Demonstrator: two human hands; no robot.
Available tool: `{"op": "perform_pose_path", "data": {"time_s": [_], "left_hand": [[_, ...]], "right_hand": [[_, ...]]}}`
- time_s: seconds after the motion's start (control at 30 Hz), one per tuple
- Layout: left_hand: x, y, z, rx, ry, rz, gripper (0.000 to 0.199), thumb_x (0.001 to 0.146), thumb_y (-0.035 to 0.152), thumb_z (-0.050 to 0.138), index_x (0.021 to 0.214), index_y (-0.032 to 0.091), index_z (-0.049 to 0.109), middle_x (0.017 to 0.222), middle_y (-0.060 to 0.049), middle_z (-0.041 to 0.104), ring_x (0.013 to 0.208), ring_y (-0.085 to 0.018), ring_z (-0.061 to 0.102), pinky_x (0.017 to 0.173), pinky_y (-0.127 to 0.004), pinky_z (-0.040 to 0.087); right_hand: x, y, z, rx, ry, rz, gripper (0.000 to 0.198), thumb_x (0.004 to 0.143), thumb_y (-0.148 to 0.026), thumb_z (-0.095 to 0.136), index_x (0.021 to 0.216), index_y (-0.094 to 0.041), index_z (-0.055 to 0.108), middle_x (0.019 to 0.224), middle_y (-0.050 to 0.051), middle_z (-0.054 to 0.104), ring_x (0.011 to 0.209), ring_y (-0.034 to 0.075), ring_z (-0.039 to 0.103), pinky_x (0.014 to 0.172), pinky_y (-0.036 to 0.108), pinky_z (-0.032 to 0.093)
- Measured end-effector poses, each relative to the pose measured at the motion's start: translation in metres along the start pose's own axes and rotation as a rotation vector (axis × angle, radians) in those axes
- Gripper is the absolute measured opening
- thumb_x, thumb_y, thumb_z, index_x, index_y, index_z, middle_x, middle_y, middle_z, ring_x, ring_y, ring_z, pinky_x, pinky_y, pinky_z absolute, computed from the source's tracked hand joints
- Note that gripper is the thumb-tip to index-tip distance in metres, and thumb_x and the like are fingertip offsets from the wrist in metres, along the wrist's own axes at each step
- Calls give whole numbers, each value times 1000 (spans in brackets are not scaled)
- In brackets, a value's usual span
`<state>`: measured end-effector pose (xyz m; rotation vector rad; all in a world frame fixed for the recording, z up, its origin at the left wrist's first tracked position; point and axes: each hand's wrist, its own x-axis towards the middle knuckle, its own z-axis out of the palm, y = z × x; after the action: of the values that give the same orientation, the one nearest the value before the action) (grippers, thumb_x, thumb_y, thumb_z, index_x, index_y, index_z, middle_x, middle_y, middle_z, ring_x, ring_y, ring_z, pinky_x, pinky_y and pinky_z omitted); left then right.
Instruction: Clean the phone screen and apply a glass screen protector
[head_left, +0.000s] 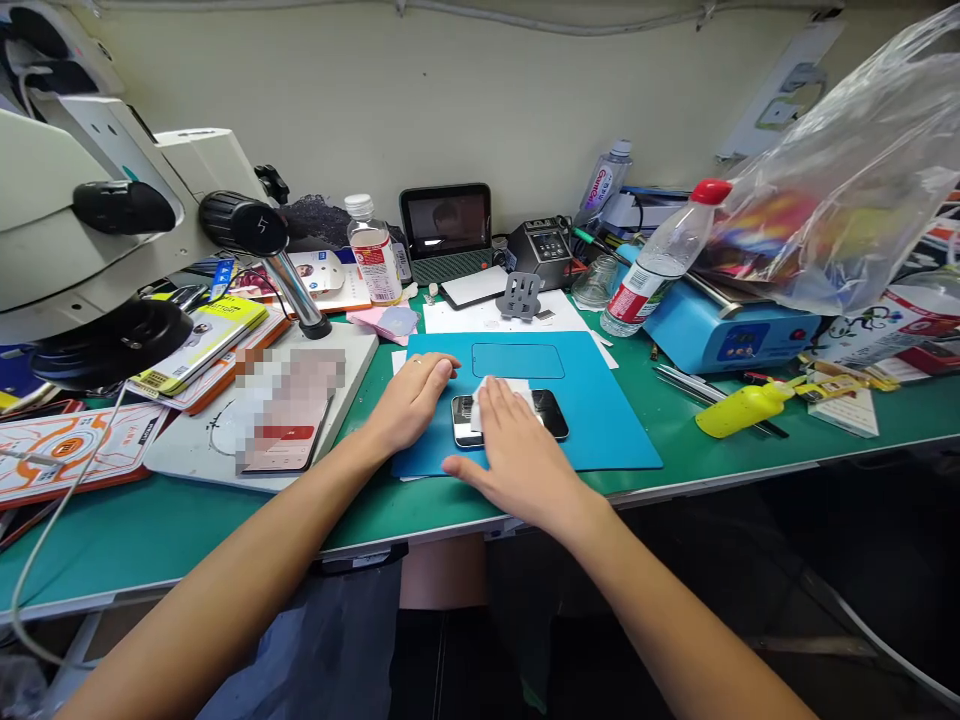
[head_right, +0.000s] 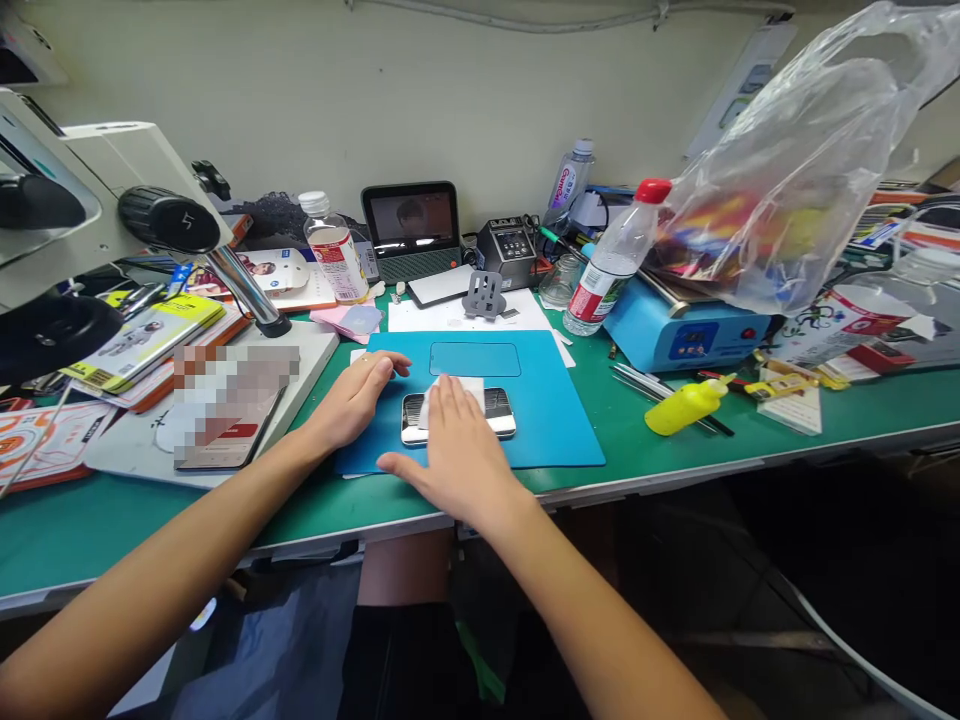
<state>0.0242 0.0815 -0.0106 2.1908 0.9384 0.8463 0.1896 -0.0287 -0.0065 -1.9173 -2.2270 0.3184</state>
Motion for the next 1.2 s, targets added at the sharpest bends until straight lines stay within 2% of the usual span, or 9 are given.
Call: {"op": "perform_pose_path", "data": {"time_s": [0.17, 0.27, 0.4, 0.57, 0.73, 0.87, 0.97, 1.07, 1.2], "left_hand": [[0, -3, 1, -18, -8, -16, 45, 107, 44, 27, 111, 19, 65, 106, -8, 71, 105, -24, 62, 99, -42, 46], [-1, -2, 0, -14, -7, -20, 46, 107, 45, 26, 111, 19, 65, 106, -8, 71, 104, -24, 62, 98, -42, 46], [0, 1, -2, 5, -12, -7, 46, 107, 44, 26, 111, 20, 64, 104, -7, 71, 101, -23, 62, 96, -41, 47], [1, 4, 0, 10, -11, 16, 46, 107, 44, 25, 109, 21, 64, 102, -7, 71, 99, -23, 62, 94, -40, 47], [0, 1, 1, -7, -25, 14, 47, 107, 44, 24, 109, 20, 64, 101, -7, 71, 99, -24, 62, 95, -41, 47], [-1, 0, 0, -8, -17, -14, 48, 107, 46, 25, 111, 19, 65, 103, -8, 72, 101, -24, 62, 96, -42, 47], [-1, 1, 0, -8, -22, -3, 49, 107, 47, 24, 111, 20, 65, 104, -8, 71, 102, -24, 61, 95, -41, 47], [0, 3, 1, -10, -23, 10, 51, 107, 48, 23, 111, 19, 64, 103, -8, 71, 102, -24, 61, 96, -41, 46], [0, 0, 2, -29, -12, -6, 56, 107, 51, 20, 111, 18, 64, 104, -9, 70, 102, -25, 60, 98, -42, 46]], "right_hand": [[-10, -15, 4, 19, -5, -127, 110, 90, -82, 30, 157, 5, 25, 167, 26, 16, 156, 36, 12, 127, 52, 18], [-31, 3, 0, -19, -27, -180, 103, 92, -78, 34, 159, 0, 26, 168, 22, 16, 156, 33, 13, 126, 52, 22], [-43, 32, -8, -67, -24, -146, 95, 95, -73, 36, 161, -5, 24, 167, 20, 20, 156, 32, 16, 125, 53, 24], [-21, 24, -7, -72, -18, -113, 104, 90, -81, 34, 158, -2, 29, 166, 23, 24, 155, 35, 17, 124, 55, 26], [-11, 0, -2, -38, -17, -202, 110, 87, -84, 36, 156, 2, 32, 165, 25, 23, 155, 35, 19, 125, 52, 24], [-34, 15, -8, -29, -35, -242, 104, 89, -81, 38, 158, -4, 31, 166, 20, 25, 155, 33, 22, 124, 53, 27], [-42, 29, -12, -40, -50, -191, 98, 93, -77, 36, 159, -5, 29, 167, 19, 23, 156, 31, 19, 125, 52, 26], [-27, 27, -11, -24, -54, -130, 100, 93, -77, 35, 159, -3, 27, 167, 20, 20, 157, 32, 14, 126, 53, 23], [2, 1, -1, 38, -34, -141, 107, 90, -81, 33, 158, 2, 27, 167, 24, 20, 156, 34, 13, 127, 52, 19]]}}
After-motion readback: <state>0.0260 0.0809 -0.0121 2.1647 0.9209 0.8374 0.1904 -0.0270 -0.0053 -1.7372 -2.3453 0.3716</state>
